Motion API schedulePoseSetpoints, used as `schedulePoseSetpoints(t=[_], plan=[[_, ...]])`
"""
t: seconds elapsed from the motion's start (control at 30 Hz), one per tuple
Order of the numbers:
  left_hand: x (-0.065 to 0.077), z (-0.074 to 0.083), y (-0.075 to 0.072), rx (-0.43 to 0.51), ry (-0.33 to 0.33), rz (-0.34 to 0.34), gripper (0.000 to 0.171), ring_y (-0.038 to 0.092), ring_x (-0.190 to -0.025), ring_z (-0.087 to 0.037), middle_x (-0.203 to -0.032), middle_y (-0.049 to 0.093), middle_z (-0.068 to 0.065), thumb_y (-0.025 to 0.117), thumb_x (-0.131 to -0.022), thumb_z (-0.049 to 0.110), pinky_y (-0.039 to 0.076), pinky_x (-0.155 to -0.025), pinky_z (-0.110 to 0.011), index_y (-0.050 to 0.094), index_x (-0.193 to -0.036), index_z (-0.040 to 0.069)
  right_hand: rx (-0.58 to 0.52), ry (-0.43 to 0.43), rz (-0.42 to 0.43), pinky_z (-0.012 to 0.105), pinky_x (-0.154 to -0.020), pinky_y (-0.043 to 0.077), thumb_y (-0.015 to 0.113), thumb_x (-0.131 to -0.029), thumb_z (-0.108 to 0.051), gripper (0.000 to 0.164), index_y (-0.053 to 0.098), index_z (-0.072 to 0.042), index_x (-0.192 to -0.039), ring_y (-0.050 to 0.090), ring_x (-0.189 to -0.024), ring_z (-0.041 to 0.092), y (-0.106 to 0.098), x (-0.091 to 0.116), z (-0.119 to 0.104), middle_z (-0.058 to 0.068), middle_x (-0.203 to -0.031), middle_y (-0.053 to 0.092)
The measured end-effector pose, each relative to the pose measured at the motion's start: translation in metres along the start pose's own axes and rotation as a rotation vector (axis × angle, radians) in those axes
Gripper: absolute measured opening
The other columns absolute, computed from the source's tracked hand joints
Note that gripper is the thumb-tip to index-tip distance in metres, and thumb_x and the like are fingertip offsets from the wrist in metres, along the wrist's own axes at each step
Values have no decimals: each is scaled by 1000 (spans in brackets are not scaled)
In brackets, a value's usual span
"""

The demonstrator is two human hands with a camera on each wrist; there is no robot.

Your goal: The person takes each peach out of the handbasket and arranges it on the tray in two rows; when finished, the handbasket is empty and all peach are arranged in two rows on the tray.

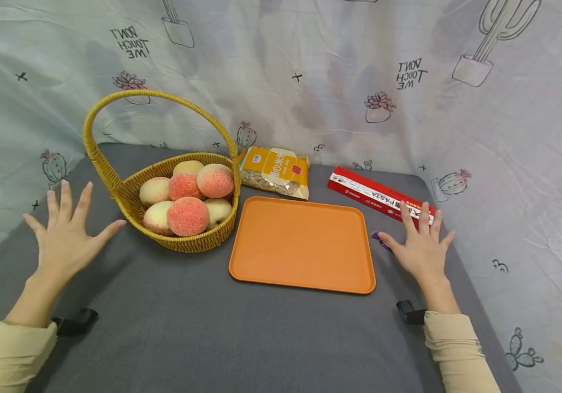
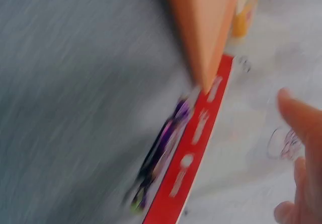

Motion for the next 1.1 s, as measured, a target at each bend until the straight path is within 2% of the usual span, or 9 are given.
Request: schedulePoseSetpoints(t=[0.17,0.3,0.4,0.5,0.57,0.63,0.73,0.83,1.1], plan=[[0,13,8,196,18,-67,94,-5,-146,-40,-161,-3,-18,51,-93,60,-3,-107,-70,2,-158,11,-107,-7,82,76,-103,-4,61,-92,-46,90,11,-9,-157,-7,-143,50,-2,-7,-28,33,-155,9],[0,25,14,328,-9,-128,96,1,-145,-45,-162,-1,-16,58,-93,53,8,-106,-72,1,-157,9,-253,-33,197,68,-107,18,69,-89,-26,80,27,2,-151,20,-141,48,-5,-13,-61,32,-150,30],[-1,31,17,362,-31,-135,100,8,-141,-52,-162,0,-15,62,-91,52,13,-102,-75,3,-157,7,-364,-114,298,62,-101,36,74,-86,-15,68,43,8,-142,44,-127,46,-1,-18,-86,30,-139,47],[-1,34,20,362,-34,-124,103,12,-140,-53,-162,2,-17,66,-87,53,17,-101,-74,7,-156,4,-472,-233,349,56,-93,46,78,-81,-8,58,55,10,-132,56,-114,44,11,-23,-111,28,-130,57],[-2,35,21,359,-29,-117,105,13,-142,-50,-161,4,-18,68,-85,53,20,-101,-73,10,-156,1,-537,-308,318,52,-91,49,79,-80,-6,55,57,10,-129,59,-111,42,18,-26,-129,26,-127,59],[-2,36,23,354,-29,-116,108,13,-143,-47,-161,6,-20,71,-83,54,21,-100,-73,12,-155,-1,-623,-348,235,49,-94,48,79,-81,-5,55,58,9,-129,58,-114,39,24,-27,-148,24,-128,60],[-2,37,24,348,-37,-119,112,14,-143,-47,-161,6,-21,73,-81,54,22,-100,-73,11,-155,-3,-732,-362,86,43,-98,47,78,-83,-8,56,56,6,-133,56,-119,36,30,-29,-177,22,-131,58],[-3,39,24,346,-45,-126,116,13,-143,-47,-161,5,-22,75,-79,54,22,-100,-73,9,-155,-3,-825,-379,-4,38,-100,46,78,-83,-8,57,56,5,-133,56,-119,35,35,-32,-203,21,-130,59],[-4,39,25,328,-63,-148,119,12,-143,-48,-159,5,-25,75,-78,56,22,-100,-73,6,-154,-5,-875,-514,-135,32,-101,45,78,-84,-9,56,56,4,-133,55,-121,30,52,-34,-270,20,-130,59]])
Point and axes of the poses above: each hand's wrist, its own x-axis away from the middle knuckle, its own y-axis out of the palm, z = x × y, the point moved 1 cm from there along -x, towards the middle knuckle
